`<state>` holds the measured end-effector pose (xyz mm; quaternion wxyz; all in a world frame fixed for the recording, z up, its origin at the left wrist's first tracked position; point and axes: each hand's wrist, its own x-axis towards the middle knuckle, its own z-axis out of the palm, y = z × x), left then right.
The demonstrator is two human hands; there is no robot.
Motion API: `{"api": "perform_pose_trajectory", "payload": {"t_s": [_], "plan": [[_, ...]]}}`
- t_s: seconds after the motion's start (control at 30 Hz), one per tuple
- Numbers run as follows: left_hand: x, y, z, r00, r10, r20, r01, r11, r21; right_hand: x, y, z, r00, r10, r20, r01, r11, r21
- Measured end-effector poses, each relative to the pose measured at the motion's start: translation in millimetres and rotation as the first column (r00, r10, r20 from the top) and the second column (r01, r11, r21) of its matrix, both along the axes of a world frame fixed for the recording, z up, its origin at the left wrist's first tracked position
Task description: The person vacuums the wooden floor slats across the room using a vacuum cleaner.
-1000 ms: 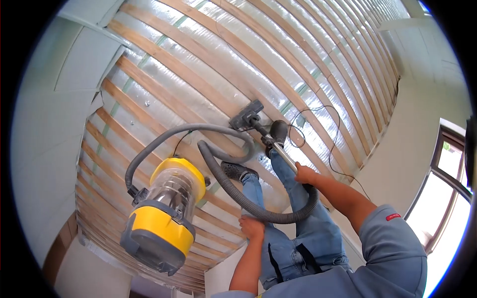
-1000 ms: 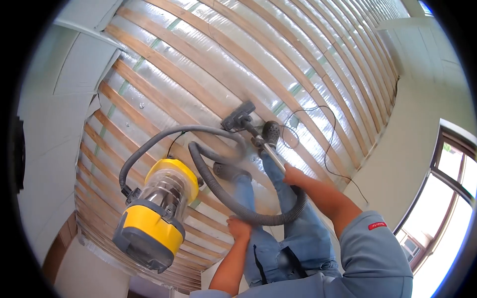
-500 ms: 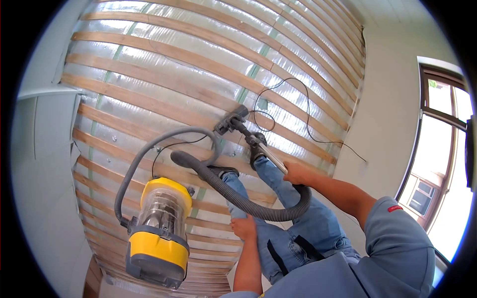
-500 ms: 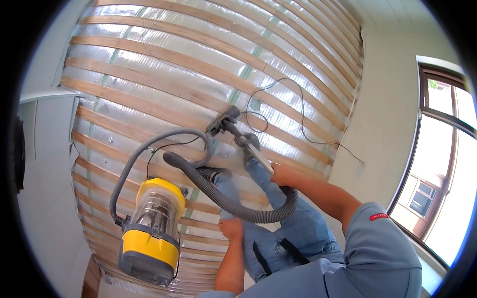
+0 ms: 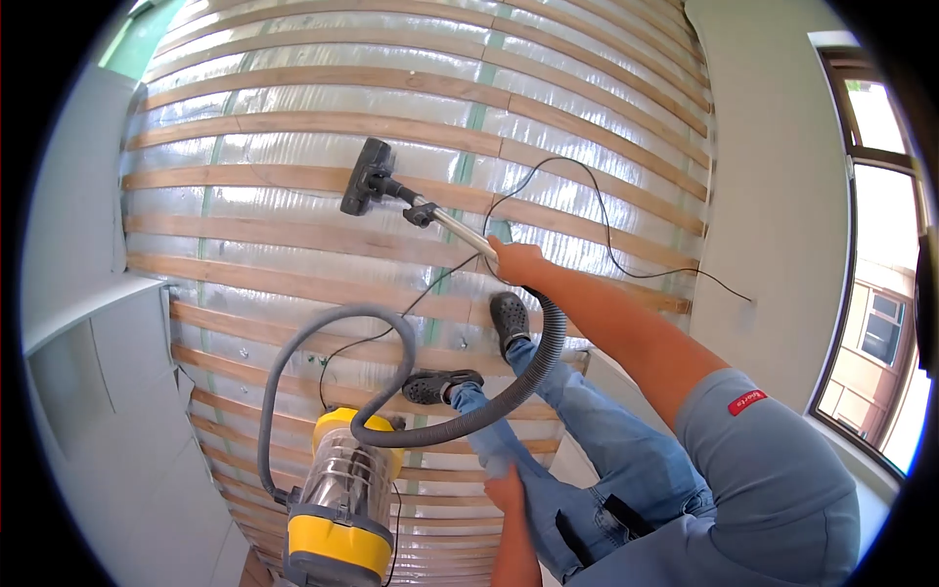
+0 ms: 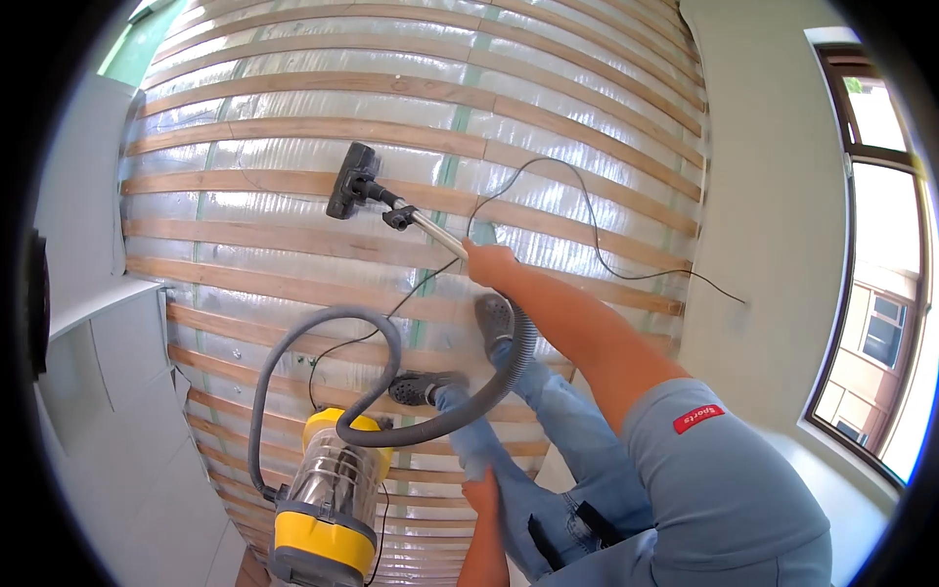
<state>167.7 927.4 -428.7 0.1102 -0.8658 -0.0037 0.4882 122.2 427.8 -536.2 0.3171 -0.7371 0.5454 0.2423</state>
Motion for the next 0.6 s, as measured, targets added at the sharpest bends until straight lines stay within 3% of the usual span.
{"api": "perform_pose_trajectory", "payload": {"t_s": [0.07,0.1,0.17,0.23,0.27,0.37,0.43,0.5,0.53,0.6], "plan": [[4,24,-19,0.981,0.165,-0.106,-0.173,0.982,-0.072,-20,-17,6,1.000,-0.025,-0.017,0.026,0.998,0.064],[7,12,-14,0.983,0.159,-0.095,-0.166,0.984,-0.071,-43,-20,4,0.999,-0.010,-0.051,0.015,0.995,0.102],[15,-33,20,0.925,0.340,0.169,-0.252,0.882,-0.398,-87,-17,14,0.994,-0.007,-0.108,0.029,0.980,0.198],[27,-76,39,0.925,0.139,0.353,0.005,0.926,-0.377,-132,-12,29,0.989,0.001,-0.147,0.033,0.972,0.231],[30,-103,46,0.923,0.145,0.358,0.004,0.923,-0.384,-155,-3,28,0.987,0.020,-0.158,0.015,0.975,0.220],[36,-169,64,0.869,-0.190,0.457,0.433,0.738,-0.517,-201,12,47,0.989,-0.036,-0.144,0.070,0.968,0.239],[35,-212,63,0.844,-0.258,0.470,0.505,0.678,-0.534,-220,22,57,0.984,-0.020,-0.177,0.065,0.966,0.252],[36,-239,56,0.604,-0.652,0.458,0.770,0.332,-0.544,-231,31,66,0.988,-0.011,-0.156,0.049,0.969,0.242],[36,-237,47,0.605,-0.650,0.459,0.771,0.334,-0.543,-235,34,72,0.990,0.000,-0.140,0.033,0.973,0.227],[37,-242,29,0.449,-0.821,0.351,0.747,0.130,-0.652,-241,43,94,0.995,-0.025,-0.098,0.041,0.985,0.167]]}}
